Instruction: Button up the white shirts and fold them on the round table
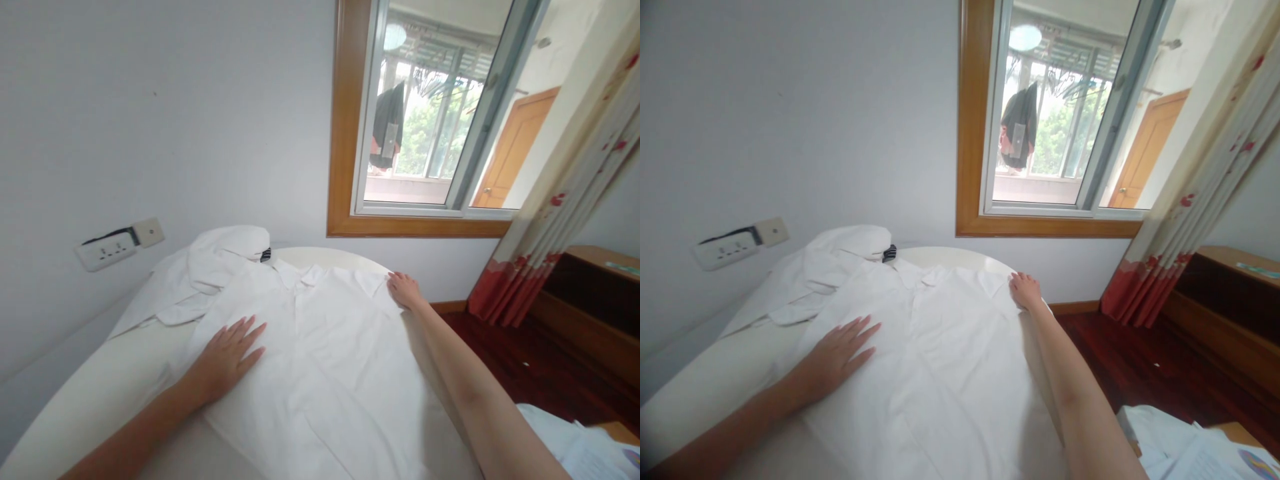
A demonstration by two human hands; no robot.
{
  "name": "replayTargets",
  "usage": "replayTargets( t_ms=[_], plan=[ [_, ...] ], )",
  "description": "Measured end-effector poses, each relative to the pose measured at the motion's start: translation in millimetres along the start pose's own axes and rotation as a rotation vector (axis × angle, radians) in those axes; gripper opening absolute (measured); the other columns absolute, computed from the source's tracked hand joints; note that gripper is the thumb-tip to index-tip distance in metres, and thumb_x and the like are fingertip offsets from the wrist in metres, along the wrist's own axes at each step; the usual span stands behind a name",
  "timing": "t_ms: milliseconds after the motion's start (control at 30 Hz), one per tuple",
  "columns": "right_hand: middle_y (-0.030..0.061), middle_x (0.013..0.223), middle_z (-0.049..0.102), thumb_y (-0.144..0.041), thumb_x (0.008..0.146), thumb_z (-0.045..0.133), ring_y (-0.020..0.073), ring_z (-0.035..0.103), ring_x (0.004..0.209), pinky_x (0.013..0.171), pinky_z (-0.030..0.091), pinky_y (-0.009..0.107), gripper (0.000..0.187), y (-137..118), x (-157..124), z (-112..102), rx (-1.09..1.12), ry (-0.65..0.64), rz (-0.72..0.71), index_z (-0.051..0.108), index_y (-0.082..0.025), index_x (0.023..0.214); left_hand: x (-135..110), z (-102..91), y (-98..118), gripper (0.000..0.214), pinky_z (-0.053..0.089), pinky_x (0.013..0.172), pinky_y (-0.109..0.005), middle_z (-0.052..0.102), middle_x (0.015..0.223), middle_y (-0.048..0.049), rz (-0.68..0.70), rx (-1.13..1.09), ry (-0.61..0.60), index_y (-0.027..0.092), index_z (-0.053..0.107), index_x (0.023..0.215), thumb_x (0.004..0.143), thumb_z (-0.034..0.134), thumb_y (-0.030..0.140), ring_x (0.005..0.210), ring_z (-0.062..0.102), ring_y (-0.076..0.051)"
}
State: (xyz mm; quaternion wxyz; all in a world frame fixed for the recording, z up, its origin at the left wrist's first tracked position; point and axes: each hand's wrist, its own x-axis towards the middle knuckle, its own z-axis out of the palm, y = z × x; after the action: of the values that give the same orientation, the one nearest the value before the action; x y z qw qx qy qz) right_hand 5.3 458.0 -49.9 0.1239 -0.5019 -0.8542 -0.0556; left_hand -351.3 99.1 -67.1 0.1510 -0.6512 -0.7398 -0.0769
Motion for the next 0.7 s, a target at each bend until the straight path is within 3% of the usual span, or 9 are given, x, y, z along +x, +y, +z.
replayTargets(
  t_ms=[100,200,300,367,433,533,700],
  plan=[
    [0.0142,0.128,0.052,-0.032,0.092,0.034,0.0282,0.043,0.117,0.093,0.033,0.040,0.040,16.8,4.9,-4.1,-0.021,0.016,0.035,0.055,-0.017,0.123,24.4,-14.3,38.0,0.043,0.017,0.110,-0.054,0.051,0.133,-0.0073,0.028,0.057,0.050,0.028,0.061,0.117,0.083,0.039,0.045,0.134,0.031,-0.029],
    [0.0134,0.113,0.060,-0.034,0.092,0.036,0.0282,0.045,0.111,0.090,0.034,0.039,0.036,31.5,11.6,-7.4,-0.026,0.014,0.034,0.064,-0.017,0.107,65.4,-23.6,104.6,0.043,0.020,0.112,-0.049,0.045,0.139,-0.0052,0.135,-0.057,0.027,0.028,0.055,0.125,0.086,0.039,0.038,0.135,0.029,-0.026],
    [0.0114,0.112,0.061,-0.034,0.091,0.040,0.0251,0.047,0.109,0.088,0.035,0.034,0.031,41.6,19.9,-7.8,0.028,0.037,0.002,0.065,-0.019,0.102,101.2,-18.9,169.6,0.048,0.028,0.109,-0.044,0.039,0.143,-0.0042,0.168,-0.221,-0.089,0.030,0.045,0.134,0.088,0.036,0.043,0.134,0.031,-0.025],
    [0.0110,0.107,0.062,-0.032,0.089,0.043,0.0215,0.051,0.102,0.083,0.036,0.029,0.028,47.5,26.3,-7.9,0.115,0.039,-0.031,0.065,-0.018,0.098,113.2,-9.1,196.9,0.052,0.028,0.108,-0.047,0.035,0.146,-0.0041,0.161,-0.276,-0.104,0.031,0.040,0.137,0.089,0.033,0.049,0.135,0.028,-0.027],
    [0.0098,0.101,0.065,-0.031,0.089,0.043,0.0178,0.055,0.094,0.077,0.037,0.024,0.026,53.6,33.3,-10.7,0.189,0.034,-0.066,0.064,-0.016,0.096,115.8,1.6,209.5,0.054,0.023,0.109,-0.051,0.033,0.147,-0.0048,0.139,-0.289,-0.085,0.031,0.038,0.138,0.089,0.030,0.053,0.137,0.025,-0.028],
    [0.0063,0.089,0.067,-0.033,0.091,0.039,0.0143,0.056,0.080,0.067,0.036,0.021,0.030,61.4,43.5,-26.2,0.238,0.014,-0.144,0.063,-0.015,0.090,111.5,11.3,211.6,0.055,0.017,0.110,-0.052,0.030,0.148,-0.0050,0.122,-0.289,-0.062,0.032,0.037,0.138,0.090,0.026,0.055,0.138,0.021,-0.028],
    [0.0031,0.069,0.063,-0.042,0.089,0.037,0.0134,0.052,0.063,0.055,0.030,0.022,0.039,45.9,51.1,-86.7,0.142,-0.030,-0.286,0.062,-0.015,0.073,107.4,11.4,209.8,0.056,0.013,0.111,-0.052,0.028,0.149,-0.0064,0.116,-0.316,-0.069,0.031,0.037,0.138,0.090,0.024,0.056,0.138,0.019,-0.028]
  ],
)
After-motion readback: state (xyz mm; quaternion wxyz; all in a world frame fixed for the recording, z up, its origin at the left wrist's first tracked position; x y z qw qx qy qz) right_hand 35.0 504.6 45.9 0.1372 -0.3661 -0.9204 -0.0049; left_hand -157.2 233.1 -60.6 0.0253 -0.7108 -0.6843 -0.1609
